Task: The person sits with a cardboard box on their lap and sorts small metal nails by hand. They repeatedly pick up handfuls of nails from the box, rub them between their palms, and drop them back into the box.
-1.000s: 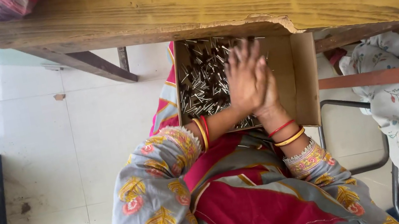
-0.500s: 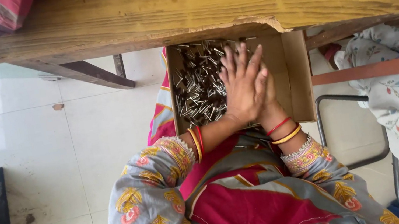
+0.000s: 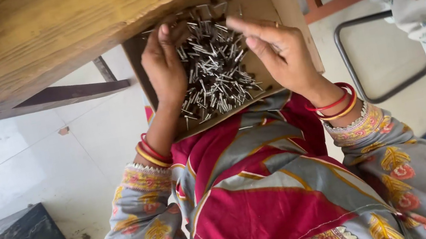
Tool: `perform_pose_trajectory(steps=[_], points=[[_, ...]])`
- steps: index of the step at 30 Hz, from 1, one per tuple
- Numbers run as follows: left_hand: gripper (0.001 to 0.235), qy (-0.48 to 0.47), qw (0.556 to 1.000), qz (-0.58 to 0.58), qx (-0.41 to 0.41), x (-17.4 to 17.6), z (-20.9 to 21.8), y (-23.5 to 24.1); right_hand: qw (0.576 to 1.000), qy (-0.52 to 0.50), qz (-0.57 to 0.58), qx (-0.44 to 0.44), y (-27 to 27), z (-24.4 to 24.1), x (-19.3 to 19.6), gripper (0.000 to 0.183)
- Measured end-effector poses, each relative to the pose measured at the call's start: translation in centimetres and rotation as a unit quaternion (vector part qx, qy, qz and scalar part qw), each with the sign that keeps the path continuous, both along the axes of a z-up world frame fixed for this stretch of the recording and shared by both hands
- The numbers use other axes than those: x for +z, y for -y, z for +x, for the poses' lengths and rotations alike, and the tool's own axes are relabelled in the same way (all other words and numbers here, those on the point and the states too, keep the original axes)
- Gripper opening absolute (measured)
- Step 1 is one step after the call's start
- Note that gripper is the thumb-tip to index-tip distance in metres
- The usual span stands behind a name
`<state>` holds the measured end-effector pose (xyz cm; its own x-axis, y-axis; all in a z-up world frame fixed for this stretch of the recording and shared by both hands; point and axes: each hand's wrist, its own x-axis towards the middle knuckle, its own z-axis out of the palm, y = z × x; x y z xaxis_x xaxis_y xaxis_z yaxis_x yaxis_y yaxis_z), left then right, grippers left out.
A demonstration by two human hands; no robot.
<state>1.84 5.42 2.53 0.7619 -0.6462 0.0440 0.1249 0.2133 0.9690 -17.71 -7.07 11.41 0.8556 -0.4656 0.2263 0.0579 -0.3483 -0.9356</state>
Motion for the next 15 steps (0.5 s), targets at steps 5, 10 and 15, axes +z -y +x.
perform_pose_trajectory(steps=[5, 10, 15], points=[[0.029, 0.365, 0.914, 0.170, 0.058, 4.7, -0.9, -2.9, 0.969, -0.187, -0.121, 0.105, -1.7, -6.3, 0.7, 0.013], [0.024, 0.392, 0.904, 0.171, 0.020, 6.3, -3.5, -5.8, 0.863, -0.411, -0.269, 0.116, -3.7, -12.3, -7.3, 0.017], [0.029, 0.386, 0.831, 0.161, -0.366, 3.9, -10.5, -9.4, 0.879, -0.381, -0.282, 0.057, -4.0, -13.5, -10.9, 0.025]])
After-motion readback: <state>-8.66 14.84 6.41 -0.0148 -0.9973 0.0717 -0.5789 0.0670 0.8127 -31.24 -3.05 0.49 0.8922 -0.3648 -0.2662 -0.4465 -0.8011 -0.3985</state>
